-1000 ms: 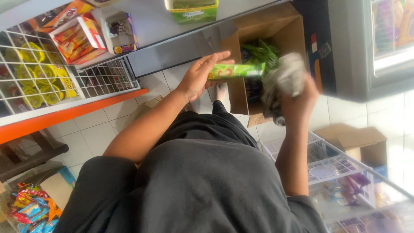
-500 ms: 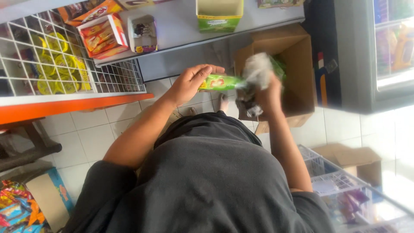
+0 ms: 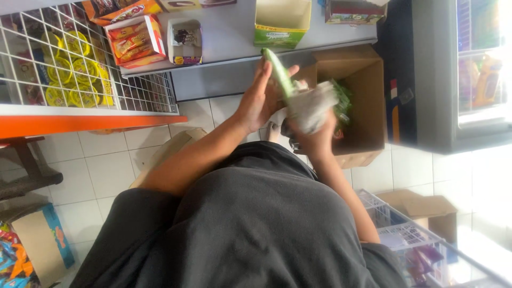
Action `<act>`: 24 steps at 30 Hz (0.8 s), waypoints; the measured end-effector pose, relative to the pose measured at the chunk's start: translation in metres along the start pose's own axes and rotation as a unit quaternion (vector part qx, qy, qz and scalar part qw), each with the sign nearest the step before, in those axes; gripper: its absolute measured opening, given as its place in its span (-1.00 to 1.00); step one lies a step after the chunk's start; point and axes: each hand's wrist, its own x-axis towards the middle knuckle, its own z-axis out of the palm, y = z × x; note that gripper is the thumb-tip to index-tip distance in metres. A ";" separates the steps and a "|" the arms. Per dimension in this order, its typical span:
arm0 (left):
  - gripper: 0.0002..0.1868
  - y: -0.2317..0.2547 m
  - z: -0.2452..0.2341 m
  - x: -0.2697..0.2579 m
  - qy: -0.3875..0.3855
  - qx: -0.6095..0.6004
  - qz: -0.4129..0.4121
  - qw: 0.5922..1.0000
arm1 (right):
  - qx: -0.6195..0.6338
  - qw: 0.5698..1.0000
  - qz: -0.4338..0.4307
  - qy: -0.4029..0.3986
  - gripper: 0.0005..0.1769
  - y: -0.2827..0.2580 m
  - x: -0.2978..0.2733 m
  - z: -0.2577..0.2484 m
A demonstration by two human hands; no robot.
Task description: Wiping snack packages with a cloth and organizing them on shelves and in a box.
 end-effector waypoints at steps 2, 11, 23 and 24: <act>-0.24 -0.006 -0.018 0.008 -0.027 0.000 0.042 0.999 | -0.118 0.984 -0.120 -0.064 -0.59 -0.031 0.000 0.009; -0.35 -0.037 -0.041 0.009 -0.071 0.008 0.001 0.997 | -0.082 0.988 -0.120 -0.050 -0.54 -0.035 0.038 0.003; -0.41 -0.011 -0.029 0.011 -0.028 -0.036 0.139 0.989 | -0.166 0.954 -0.175 -0.180 -0.15 -0.027 0.021 0.009; -0.41 -0.010 -0.031 0.014 -0.018 -0.172 0.066 0.983 | -0.135 0.961 -0.169 -0.171 -0.22 -0.023 0.024 0.002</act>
